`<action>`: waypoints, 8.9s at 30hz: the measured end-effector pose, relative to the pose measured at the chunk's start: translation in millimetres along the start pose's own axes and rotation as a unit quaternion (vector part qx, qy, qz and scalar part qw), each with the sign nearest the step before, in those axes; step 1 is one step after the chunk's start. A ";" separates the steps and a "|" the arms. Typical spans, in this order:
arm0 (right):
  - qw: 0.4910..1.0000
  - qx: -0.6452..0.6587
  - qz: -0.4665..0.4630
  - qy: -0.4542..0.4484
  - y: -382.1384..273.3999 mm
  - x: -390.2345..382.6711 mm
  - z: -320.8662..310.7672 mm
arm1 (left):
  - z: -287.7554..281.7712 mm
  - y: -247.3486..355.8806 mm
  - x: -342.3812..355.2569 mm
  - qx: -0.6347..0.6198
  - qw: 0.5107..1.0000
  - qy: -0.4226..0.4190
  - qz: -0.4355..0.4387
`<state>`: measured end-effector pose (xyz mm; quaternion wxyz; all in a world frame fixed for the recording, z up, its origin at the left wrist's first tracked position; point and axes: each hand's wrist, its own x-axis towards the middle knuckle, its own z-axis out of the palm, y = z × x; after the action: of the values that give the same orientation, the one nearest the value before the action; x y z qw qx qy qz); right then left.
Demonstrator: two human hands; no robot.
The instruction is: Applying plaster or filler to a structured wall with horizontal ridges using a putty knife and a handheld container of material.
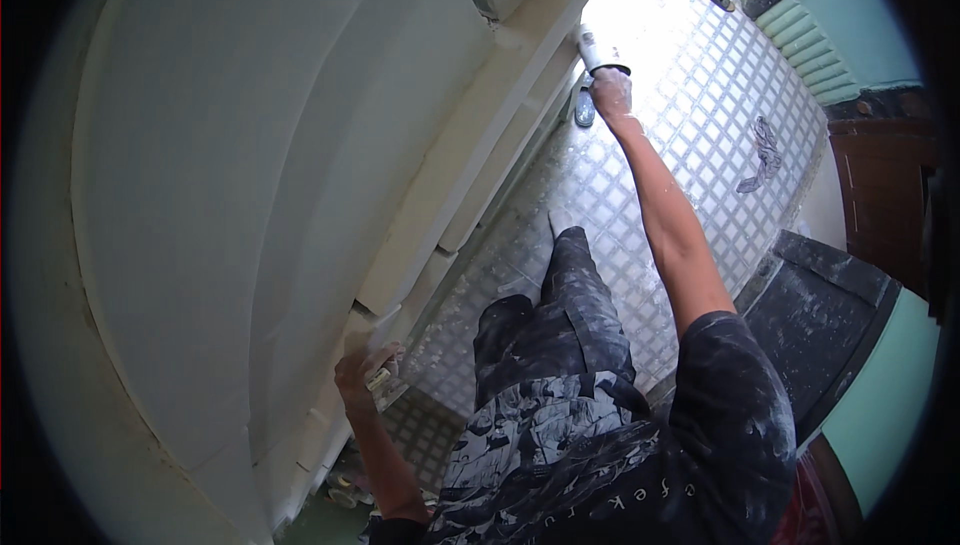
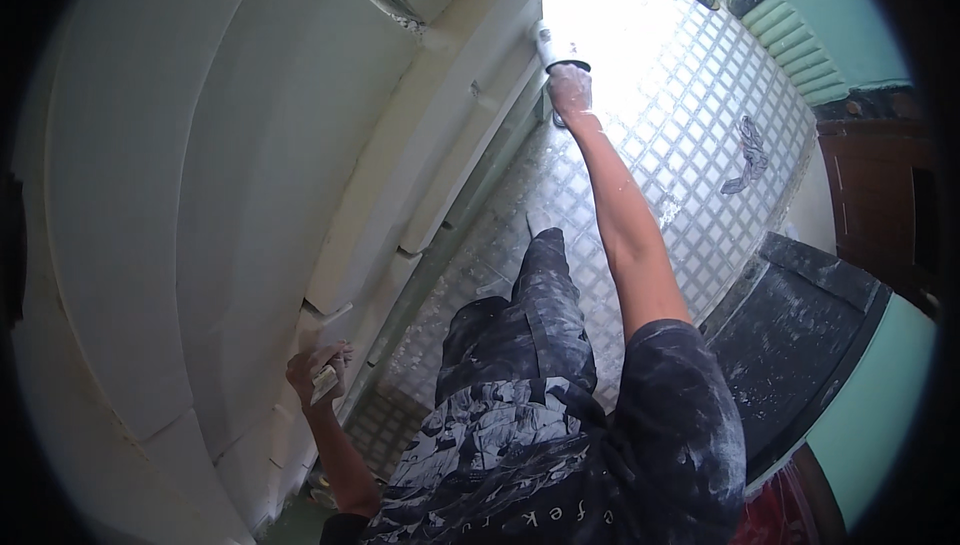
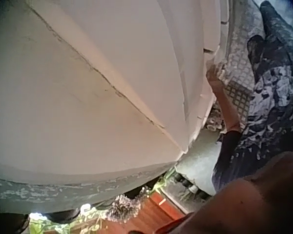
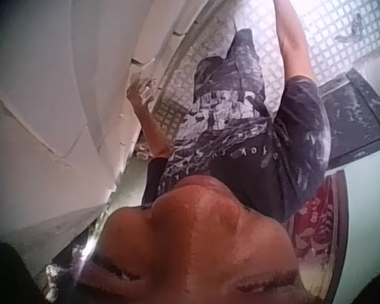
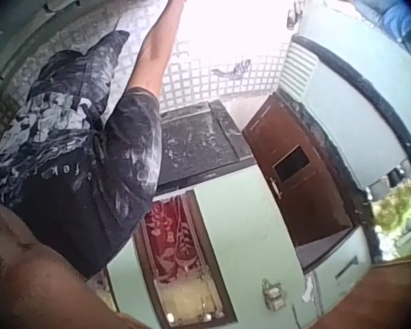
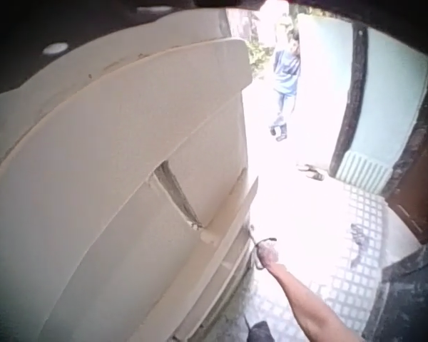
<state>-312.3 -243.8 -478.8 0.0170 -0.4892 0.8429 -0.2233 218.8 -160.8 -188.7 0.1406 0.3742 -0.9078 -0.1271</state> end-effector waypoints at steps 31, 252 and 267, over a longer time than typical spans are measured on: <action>0.932 0.154 0.246 0.219 11.0 -9.5 16.1 | -4.3 3.0 3.6 -0.101 0.994 0.021 -0.022; 0.959 0.188 0.141 -0.157 69.4 71.8 30.5 | 3.6 13.1 11.6 -0.401 0.885 0.126 -0.202; 0.963 0.061 0.237 -0.116 51.8 72.6 9.8 | 11.3 10.1 7.4 -0.412 0.883 0.146 -0.171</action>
<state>-390.0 -286.0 -494.2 0.1968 -0.2962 0.9117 -0.2060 203.3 -157.6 -194.6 0.3893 0.4460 -0.6645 -0.4560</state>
